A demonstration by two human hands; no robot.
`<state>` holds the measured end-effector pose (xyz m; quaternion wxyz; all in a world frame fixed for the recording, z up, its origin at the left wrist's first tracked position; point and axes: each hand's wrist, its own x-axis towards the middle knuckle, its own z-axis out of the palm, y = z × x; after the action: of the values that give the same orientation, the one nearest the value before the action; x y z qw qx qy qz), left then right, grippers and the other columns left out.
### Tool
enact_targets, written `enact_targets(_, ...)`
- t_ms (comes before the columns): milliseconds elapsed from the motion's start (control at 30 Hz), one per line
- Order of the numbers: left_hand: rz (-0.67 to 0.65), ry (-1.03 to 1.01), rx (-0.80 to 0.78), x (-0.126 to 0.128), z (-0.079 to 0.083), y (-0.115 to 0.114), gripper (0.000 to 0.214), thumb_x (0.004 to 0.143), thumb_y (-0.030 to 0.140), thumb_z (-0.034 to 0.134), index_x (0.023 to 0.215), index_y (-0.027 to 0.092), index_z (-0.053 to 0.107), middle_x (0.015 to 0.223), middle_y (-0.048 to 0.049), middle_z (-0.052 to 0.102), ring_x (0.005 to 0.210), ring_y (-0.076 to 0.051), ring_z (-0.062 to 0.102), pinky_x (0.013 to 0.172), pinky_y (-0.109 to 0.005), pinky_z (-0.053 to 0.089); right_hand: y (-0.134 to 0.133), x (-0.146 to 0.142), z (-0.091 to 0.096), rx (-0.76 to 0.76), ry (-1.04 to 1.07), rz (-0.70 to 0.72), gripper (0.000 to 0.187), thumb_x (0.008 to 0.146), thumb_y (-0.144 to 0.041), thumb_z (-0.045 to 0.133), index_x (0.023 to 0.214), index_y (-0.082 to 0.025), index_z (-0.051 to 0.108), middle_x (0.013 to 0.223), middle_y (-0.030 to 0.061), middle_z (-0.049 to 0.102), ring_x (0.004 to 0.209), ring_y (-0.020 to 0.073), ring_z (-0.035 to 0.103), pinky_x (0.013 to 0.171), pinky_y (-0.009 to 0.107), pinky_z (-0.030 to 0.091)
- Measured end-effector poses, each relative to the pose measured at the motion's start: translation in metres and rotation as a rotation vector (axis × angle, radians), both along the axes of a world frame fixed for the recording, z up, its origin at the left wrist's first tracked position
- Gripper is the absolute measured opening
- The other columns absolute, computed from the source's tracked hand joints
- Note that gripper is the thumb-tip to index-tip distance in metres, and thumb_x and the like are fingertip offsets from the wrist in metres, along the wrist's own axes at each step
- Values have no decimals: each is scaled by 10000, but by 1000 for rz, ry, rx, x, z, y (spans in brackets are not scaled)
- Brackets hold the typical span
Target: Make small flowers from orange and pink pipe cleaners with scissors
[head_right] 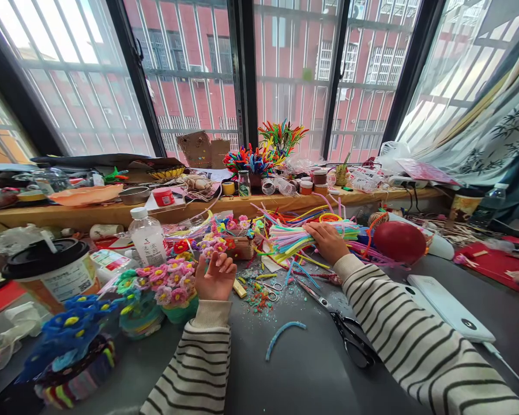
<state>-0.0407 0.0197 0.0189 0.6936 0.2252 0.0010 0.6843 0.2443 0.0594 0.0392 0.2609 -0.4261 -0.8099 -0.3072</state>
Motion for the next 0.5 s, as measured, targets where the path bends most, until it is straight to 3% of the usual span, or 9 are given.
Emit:
enact_targets(133,-13,129,4,5,0,0,209,662,295,447,724,146,580,542,20,393,450,-40,365,423,-174,310,-2,-2,2,16,-11,14,378,732,-124,350,1106,-180,355,1088,60,442,1016,189,371,866,378,292)
enact_targets(267,62,264,-81,8,-3,3,219,654,290,455,755,143,582,604,1,495,499,-48,450,463,-176,353,-3,-7,3,42,-9,64,342,759,-141,310,1092,-187,374,1088,55,447,1041,178,356,870,395,301)
enact_targets(500,144,613,-49,21,-9,6,312,657,380,446,823,149,575,904,-67,572,807,-160,529,649,-240,400,-13,-23,8,85,-47,205,272,793,-181,307,1028,-191,444,1064,51,479,1064,163,336,895,394,290)
